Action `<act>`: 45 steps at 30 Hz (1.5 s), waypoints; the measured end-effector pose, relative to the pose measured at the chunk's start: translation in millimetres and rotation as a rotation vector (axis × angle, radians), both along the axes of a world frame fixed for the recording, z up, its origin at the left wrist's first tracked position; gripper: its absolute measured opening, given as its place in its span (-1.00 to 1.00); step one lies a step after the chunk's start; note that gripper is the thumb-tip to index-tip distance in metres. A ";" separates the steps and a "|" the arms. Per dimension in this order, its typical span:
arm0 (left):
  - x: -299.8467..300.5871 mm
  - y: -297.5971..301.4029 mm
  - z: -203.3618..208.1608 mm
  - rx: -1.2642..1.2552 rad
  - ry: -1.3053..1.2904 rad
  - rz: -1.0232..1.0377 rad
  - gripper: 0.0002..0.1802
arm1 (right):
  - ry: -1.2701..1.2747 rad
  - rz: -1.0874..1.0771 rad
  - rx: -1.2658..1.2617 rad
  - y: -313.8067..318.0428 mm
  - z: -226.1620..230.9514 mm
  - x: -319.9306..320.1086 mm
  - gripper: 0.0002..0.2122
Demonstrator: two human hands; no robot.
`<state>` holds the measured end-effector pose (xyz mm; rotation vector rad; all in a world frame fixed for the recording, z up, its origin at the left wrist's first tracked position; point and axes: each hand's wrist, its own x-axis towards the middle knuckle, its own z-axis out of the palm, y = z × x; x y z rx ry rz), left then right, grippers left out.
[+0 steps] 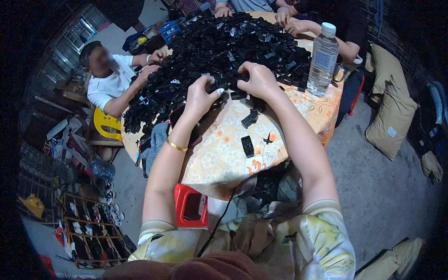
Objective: Assembling small white plastic components into black plastic housings at a production table.
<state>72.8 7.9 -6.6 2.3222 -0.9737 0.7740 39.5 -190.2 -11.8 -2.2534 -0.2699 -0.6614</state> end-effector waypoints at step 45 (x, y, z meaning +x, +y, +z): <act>-20.1 -27.2 -30.7 0.300 0.014 -0.178 -0.72 | 0.130 0.230 1.004 3.2 -6.7 13.8 -0.56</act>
